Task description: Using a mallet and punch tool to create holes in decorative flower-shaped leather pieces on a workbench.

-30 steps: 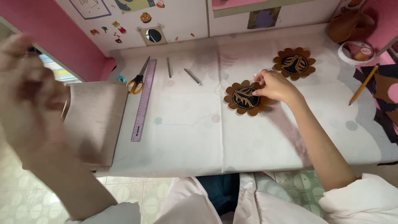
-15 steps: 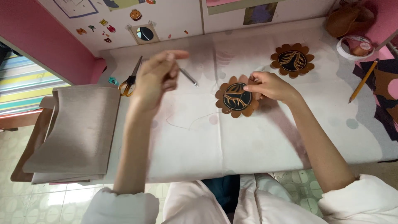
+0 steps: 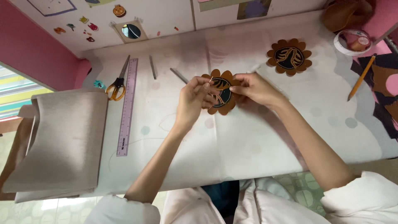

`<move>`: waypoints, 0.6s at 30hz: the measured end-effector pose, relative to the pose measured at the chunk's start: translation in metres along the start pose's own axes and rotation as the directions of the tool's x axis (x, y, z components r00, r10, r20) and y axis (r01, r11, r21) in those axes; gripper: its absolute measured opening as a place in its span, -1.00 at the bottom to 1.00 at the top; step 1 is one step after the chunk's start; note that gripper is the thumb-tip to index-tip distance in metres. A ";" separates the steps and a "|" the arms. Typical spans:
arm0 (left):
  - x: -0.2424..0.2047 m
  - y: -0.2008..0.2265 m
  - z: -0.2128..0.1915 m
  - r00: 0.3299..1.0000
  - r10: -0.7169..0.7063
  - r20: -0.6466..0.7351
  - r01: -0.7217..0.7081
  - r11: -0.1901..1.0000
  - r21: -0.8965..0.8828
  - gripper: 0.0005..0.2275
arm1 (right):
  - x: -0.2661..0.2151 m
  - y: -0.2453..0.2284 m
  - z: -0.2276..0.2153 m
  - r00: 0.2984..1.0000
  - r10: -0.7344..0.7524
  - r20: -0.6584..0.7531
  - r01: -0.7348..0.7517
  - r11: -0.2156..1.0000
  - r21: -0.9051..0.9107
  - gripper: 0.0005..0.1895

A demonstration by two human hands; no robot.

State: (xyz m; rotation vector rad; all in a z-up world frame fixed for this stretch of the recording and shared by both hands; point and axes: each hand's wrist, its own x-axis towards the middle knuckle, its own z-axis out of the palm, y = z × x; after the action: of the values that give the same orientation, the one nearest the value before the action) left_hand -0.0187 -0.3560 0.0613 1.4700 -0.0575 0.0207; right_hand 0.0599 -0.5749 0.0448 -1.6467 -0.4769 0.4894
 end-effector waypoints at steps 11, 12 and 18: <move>-0.006 -0.014 0.006 0.941 0.336 0.048 -0.295 0.740 0.604 -0.89 | -0.009 -0.010 0.021 0.975 -0.113 -0.191 0.116 0.993 0.003 -0.87; -0.007 -0.014 0.007 0.933 0.355 0.057 -0.313 0.722 0.617 -0.94 | -0.010 -0.010 0.022 0.971 -0.142 -0.193 0.147 0.989 0.012 -0.85; -0.002 -0.030 0.004 0.908 0.408 0.092 -0.346 0.610 0.713 -0.99 | -0.013 -0.014 0.027 0.966 -0.177 -0.187 0.184 0.983 0.019 -0.81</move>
State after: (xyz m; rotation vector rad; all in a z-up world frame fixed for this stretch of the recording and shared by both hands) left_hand -0.0192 -0.3632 0.0323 2.2300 -0.3315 0.5082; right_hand 0.0340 -0.5587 0.0557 -1.5787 -0.4711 0.2066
